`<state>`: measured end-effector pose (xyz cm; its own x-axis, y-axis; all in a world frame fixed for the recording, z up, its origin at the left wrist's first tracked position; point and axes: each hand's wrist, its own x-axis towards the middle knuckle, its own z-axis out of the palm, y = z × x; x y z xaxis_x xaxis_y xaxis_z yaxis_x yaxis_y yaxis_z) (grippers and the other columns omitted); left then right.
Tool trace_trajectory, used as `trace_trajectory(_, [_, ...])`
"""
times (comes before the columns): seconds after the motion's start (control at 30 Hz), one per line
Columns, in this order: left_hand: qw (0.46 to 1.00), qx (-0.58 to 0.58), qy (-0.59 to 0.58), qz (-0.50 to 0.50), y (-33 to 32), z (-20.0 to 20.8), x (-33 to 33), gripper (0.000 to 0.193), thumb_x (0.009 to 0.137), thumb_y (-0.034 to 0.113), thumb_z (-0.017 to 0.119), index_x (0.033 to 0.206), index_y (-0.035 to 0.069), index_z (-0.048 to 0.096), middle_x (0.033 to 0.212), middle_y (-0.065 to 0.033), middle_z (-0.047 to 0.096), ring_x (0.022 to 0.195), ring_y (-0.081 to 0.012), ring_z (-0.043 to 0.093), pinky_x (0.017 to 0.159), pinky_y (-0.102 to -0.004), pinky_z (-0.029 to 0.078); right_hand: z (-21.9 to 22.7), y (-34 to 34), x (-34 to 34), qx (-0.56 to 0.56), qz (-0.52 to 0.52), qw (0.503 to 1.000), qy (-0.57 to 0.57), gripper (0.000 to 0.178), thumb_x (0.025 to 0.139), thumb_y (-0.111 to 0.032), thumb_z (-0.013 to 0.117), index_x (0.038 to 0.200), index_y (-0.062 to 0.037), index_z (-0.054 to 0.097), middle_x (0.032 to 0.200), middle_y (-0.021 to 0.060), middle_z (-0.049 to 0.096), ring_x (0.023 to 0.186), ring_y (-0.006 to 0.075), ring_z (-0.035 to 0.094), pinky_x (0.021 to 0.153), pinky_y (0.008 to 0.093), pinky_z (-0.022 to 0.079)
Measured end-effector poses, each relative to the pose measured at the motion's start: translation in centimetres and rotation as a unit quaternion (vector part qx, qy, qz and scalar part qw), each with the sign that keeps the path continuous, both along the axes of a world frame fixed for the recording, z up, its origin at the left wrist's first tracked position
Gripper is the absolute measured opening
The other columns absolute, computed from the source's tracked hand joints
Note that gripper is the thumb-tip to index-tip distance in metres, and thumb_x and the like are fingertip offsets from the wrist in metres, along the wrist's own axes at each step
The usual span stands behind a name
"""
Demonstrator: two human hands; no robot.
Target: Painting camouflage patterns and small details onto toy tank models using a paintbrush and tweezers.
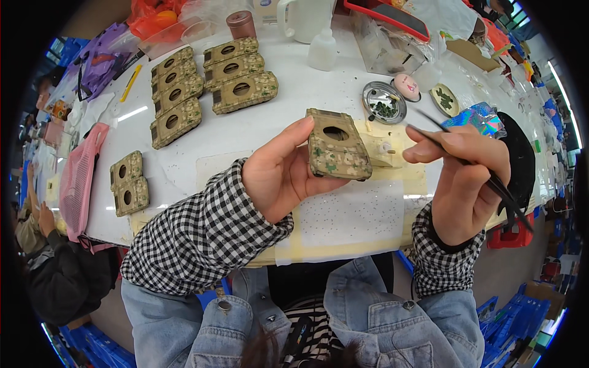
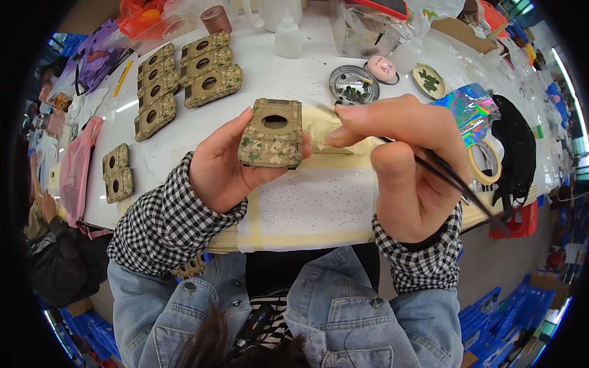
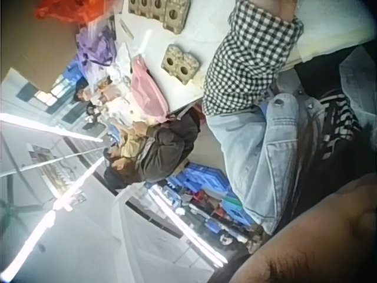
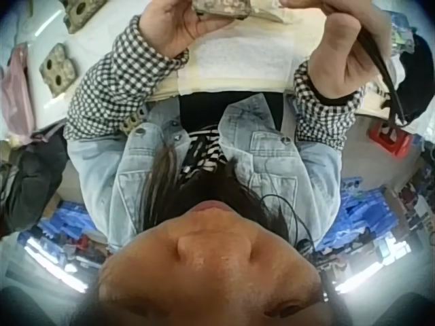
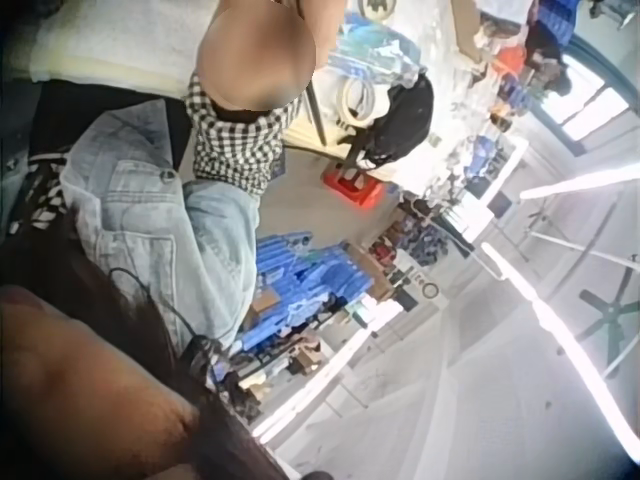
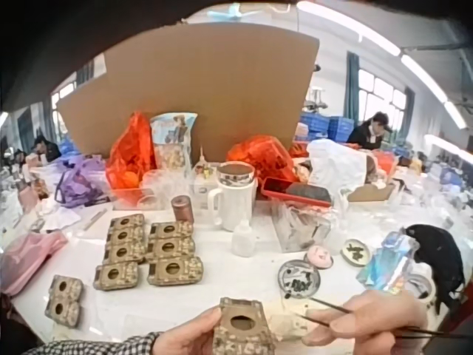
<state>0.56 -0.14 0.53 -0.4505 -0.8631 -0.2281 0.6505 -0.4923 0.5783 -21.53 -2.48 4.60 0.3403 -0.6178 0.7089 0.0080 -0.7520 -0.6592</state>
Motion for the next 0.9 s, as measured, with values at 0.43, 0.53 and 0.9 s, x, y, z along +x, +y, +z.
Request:
trace_trajectory(0.43, [0.999, 0.035, 0.003, 0.012, 0.2, 0.1, -0.1, 0.053, 0.101, 0.035, 0.025, 0.133, -0.006, 0.037, 0.124, -0.0277, 0.051, 0.115, -0.0361, 0.054, 0.089, -0.0355, 0.054, 0.8, 2.1, 0.5, 0.103, -0.031, 0.992, 0.061, 0.036, 0.091, -0.017, 0.06, 0.116, 0.0056, 0.048, 0.105, 0.0145, 0.06, 0.091, 0.0175, 0.062, 0.083, 0.0285, 0.046])
trace_trajectory(0.53, [1.0, 0.03, 0.0, 0.007, 0.2, 0.0, 0.0, 0.053, 0.101, 0.036, 0.025, 0.133, -0.005, 0.037, 0.124, -0.0274, 0.051, 0.114, -0.036, 0.054, 0.089, -0.0354, 0.054, 0.4, 1.2, 0.2, 0.075, 0.006, 0.992, 0.097, 0.026, 0.088, -0.007, 0.06, 0.111, 0.0042, 0.056, 0.11, 0.0146, 0.062, 0.09, 0.0207, 0.063, 0.083, 0.0306, 0.047])
trace_trajectory(0.9, [0.999, 0.032, 0.006, 0.01, 0.1, -0.1, -0.1, 0.053, 0.101, 0.034, 0.025, 0.133, -0.006, 0.036, 0.124, -0.0298, 0.05, 0.114, -0.0373, 0.054, 0.088, -0.0358, 0.054, -1.1, -0.2, -1.7, -0.082, -0.243, 0.93, 0.263, 0.014, 0.073, -0.002, 0.071, 0.086, -0.0032, 0.065, 0.078, 0.0111, 0.059, 0.08, 0.0265, 0.056, 0.072, 0.0327, 0.044])
